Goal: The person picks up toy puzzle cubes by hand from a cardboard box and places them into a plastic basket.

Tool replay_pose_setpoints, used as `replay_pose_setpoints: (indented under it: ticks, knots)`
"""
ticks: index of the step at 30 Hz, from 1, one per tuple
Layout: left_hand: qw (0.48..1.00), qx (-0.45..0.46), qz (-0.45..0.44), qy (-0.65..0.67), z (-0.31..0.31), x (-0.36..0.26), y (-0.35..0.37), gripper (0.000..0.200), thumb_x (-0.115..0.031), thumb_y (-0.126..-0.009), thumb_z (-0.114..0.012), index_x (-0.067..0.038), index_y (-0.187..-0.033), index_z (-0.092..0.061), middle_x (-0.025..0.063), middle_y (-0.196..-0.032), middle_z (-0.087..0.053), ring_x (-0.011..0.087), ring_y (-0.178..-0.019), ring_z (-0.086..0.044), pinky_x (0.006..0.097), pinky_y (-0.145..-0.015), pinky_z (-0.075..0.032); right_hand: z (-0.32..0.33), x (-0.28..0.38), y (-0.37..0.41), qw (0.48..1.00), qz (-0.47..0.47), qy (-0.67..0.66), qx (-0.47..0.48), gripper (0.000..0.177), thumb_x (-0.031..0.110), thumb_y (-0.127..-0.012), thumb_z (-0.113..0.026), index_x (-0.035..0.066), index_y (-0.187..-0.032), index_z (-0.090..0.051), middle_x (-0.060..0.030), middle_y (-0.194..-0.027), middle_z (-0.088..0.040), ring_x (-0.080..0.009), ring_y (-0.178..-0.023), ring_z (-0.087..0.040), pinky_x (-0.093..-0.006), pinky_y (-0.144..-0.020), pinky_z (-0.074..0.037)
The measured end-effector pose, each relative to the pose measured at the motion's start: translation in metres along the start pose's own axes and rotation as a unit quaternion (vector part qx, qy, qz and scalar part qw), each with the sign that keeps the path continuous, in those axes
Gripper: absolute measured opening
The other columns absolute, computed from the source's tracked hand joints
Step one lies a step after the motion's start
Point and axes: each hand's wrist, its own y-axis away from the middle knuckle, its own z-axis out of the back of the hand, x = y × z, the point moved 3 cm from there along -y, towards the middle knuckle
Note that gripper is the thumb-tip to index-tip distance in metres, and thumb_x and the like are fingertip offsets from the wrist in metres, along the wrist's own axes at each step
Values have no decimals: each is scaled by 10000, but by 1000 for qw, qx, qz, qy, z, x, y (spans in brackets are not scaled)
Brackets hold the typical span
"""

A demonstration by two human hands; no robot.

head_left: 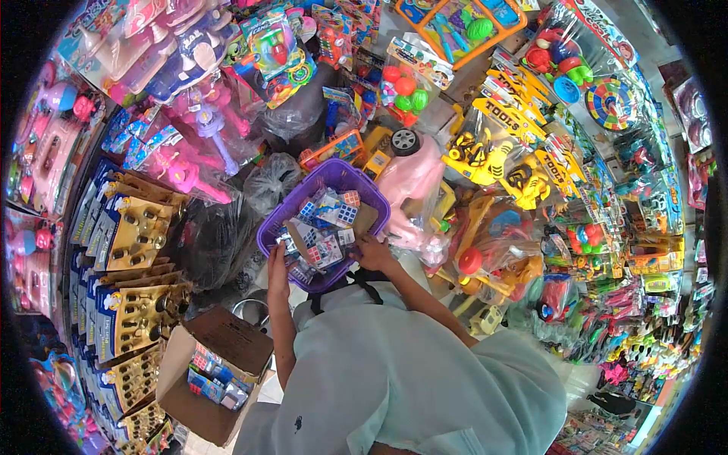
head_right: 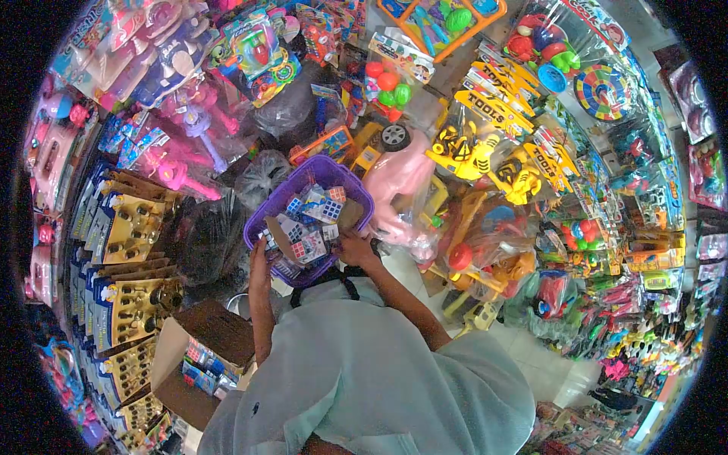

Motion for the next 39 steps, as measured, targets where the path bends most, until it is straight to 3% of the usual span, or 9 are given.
replay_pose_setpoints:
  ticks: [4, 13, 15, 19, 25, 27, 28, 32, 39]
  knots:
    - [1000, 10, 0, -27, -9, -4, -2, 520, -440, -904, -589, -31, -1216, -511, 63, -1130, -551, 188, -1039, -532, 358, -831, -473, -22, -14, -2, 998, 55, 12, 38, 619, 576, -856, -525, 187, -1335, -476, -111, -1490, -308, -317, -1436, -97, -691, -1062, -145]
    - [972, 76, -112, -193, -68, -1, -52, 420, -230, -824, -733, -32, -1156, -569, 61, -1018, -575, 179, -926, -535, 304, -813, -444, -39, -27, -6, 998, 56, 7, 32, 643, 608, -871, -480, 188, -1356, -448, -105, -1526, -219, -313, -1446, -7, -654, -1086, -131]
    - [879, 91, -296, -362, -87, -12, -50, 471, -191, -787, -758, -3, -1176, -569, 81, -1012, -579, 185, -936, -540, 311, -839, -437, -41, -27, -4, 998, 61, 14, 16, 637, 604, -874, -480, 184, -1352, -450, -117, -1520, -223, -317, -1445, -20, -651, -1086, -138]
    - [807, 165, -390, -411, -116, -26, -39, 611, -69, -685, -785, -70, -1252, -558, 103, -1166, -565, 273, -1065, -544, 376, -924, -436, -34, -27, 0, 996, 88, 6, 1, 618, 590, -882, -480, 174, -1339, -458, -136, -1491, -255, -329, -1435, -70, -650, -1079, -160]
    - [731, 197, -348, -553, -128, -16, -45, 625, 120, -664, -659, -163, -1219, -609, 49, -1346, -482, 293, -1248, -445, 448, -1033, -355, -33, -23, 2, 996, 89, 6, -22, 599, 584, -884, -483, 183, -1328, -463, -115, -1464, -294, -335, -1424, -105, -633, -1080, -189]
    - [622, 192, -425, -629, -115, 5, -55, 620, 121, -678, -636, -170, -1225, -606, 55, -1443, -395, 313, -1347, -344, 497, -1071, -300, -30, -19, 4, 996, 90, 3, -19, 589, 585, -883, -481, 191, -1321, -467, -118, -1457, -302, -336, -1424, -105, -635, -1076, -196]
    - [623, 220, -329, -675, -110, 14, -58, 633, 88, -707, -628, -176, -1280, -567, 68, -1500, -314, 323, -1401, -250, 529, -1078, -289, -31, -22, 3, 996, 89, -1, -16, 578, 585, -883, -480, 199, -1313, -471, -120, -1449, -310, -338, -1425, -105, -636, -1073, -202]
    - [722, 240, -334, -556, -77, 54, -69, 664, -29, -739, -680, -188, -1356, -495, 86, -1506, -291, 339, -1372, -301, 484, -1035, -375, -39, -28, -2, 993, 104, 11, -50, 529, 570, -882, -495, 203, -1263, -499, -125, -1433, -326, -337, -1421, -117, -656, -1056, -212]
    - [688, 314, -302, -580, -51, 47, -61, 566, -130, -794, -675, -185, -1333, -512, 34, -1511, -282, 332, -1333, -360, 488, -1050, -363, -40, -26, -4, 994, 105, 8, -32, 529, 572, -882, -496, 205, -1263, -500, -128, -1445, -306, -347, -1416, -120, -656, -1058, -205]
